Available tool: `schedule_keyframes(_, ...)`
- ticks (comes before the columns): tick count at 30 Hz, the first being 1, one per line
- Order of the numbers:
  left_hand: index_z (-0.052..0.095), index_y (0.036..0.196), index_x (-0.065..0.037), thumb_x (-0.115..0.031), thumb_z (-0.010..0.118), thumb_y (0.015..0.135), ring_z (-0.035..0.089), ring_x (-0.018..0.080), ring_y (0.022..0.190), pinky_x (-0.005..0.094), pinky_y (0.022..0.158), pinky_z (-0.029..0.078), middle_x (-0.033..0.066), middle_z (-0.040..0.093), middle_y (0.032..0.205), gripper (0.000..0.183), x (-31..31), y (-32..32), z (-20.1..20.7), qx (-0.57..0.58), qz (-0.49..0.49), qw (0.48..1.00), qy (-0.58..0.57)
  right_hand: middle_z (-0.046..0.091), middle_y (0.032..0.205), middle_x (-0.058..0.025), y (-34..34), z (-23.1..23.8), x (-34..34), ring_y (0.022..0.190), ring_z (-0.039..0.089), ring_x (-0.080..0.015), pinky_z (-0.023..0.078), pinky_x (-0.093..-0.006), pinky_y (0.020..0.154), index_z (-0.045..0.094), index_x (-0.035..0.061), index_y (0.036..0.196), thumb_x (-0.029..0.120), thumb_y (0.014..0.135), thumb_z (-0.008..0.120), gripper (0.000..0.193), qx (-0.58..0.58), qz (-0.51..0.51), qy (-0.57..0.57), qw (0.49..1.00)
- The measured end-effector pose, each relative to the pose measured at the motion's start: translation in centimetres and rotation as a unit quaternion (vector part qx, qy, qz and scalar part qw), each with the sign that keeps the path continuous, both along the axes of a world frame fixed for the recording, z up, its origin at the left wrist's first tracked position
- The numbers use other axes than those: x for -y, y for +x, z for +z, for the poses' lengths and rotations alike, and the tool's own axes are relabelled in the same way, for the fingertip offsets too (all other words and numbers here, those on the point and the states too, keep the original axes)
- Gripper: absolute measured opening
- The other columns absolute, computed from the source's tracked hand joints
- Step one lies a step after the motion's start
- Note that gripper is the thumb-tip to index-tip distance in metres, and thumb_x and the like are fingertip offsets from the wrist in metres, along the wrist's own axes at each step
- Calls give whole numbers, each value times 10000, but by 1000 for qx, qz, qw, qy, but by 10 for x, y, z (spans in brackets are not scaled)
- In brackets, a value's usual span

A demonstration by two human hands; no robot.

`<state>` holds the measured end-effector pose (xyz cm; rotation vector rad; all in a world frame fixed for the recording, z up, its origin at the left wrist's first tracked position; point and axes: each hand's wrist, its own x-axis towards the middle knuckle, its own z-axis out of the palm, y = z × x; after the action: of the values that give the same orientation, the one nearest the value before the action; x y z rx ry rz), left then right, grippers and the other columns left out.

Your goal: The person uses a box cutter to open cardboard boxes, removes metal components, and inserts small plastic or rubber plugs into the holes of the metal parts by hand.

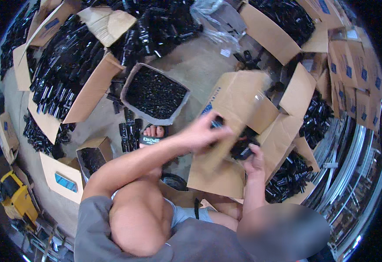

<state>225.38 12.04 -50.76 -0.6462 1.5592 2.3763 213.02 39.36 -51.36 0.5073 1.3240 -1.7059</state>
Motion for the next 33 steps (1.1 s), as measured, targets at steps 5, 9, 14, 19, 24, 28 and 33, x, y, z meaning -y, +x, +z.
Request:
schedule_keyframes(5, 506, 1245, -82, -275, 764, 922, 568, 122, 797, 317, 650, 482, 37, 590, 886, 457, -50, -14, -11, -69, -29, 997, -38, 633, 1217, -150, -50, 90, 42, 1186, 615, -340, 503, -478, 1067, 559, -9, 1269, 242, 795, 753, 571, -152, 33, -95, 983)
schedule_keyframes(9, 536, 1290, -60, -271, 757, 920, 617, 144, 873, 327, 756, 520, 61, 659, 1005, 480, -17, -23, -31, -114, 0, 992, -51, 600, 1235, -146, -67, 134, 89, 1203, 598, -325, 504, -488, 1062, 542, 0, 1260, 310, 862, 738, 541, -145, 60, -186, 970)
schedule_keyframes(14, 568, 1312, -1, -166, 673, 925, 674, 209, 972, 373, 867, 552, 137, 691, 1112, 433, 94, -38, -54, -5, 132, 982, -135, 705, 1160, -139, -47, 110, 233, 1099, 665, -285, 517, -452, 1034, 675, 9, 1161, 170, 906, 693, 302, -33, 55, -150, 987)
schedule_keyframes(19, 578, 1333, 15, -192, 551, 857, 617, 414, 1209, 479, 1052, 472, 294, 645, 1260, 520, 187, -79, -72, 95, -3, 904, -417, 730, 1007, -109, -64, -31, 321, 842, 692, -222, 558, -381, 766, 705, -48, 1056, 171, 690, 851, 450, -194, 141, 181, 954)
schedule_keyframes(24, 609, 1264, 56, -182, 555, 838, 609, 425, 1216, 474, 1053, 468, 303, 642, 1262, 490, 178, -72, -127, 87, -82, 879, -461, 716, 1075, -135, -63, -102, 315, 912, 706, -247, 562, -383, 837, 640, -53, 1210, 171, 782, 833, 520, -198, 242, 298, 902)
schedule_keyframes(28, 516, 1423, 47, -134, 504, 847, 523, 385, 1348, 413, 1139, 405, 260, 557, 1429, 604, 182, -78, -113, 89, -155, 887, -426, 624, 1314, -170, -66, -77, 293, 1109, 648, -257, 502, -387, 970, 540, -57, 1366, 155, 892, 730, 552, -154, 227, 290, 917)
schedule_keyframes(33, 601, 1337, 1, -213, 561, 941, 627, 353, 1224, 425, 1042, 485, 229, 663, 1289, 452, 197, -53, -131, 18, 16, 881, -472, 595, 1298, -147, -32, 43, 243, 1018, 606, -208, 503, -350, 949, 486, -24, 1435, 220, 976, 649, 545, -225, 80, 83, 968)
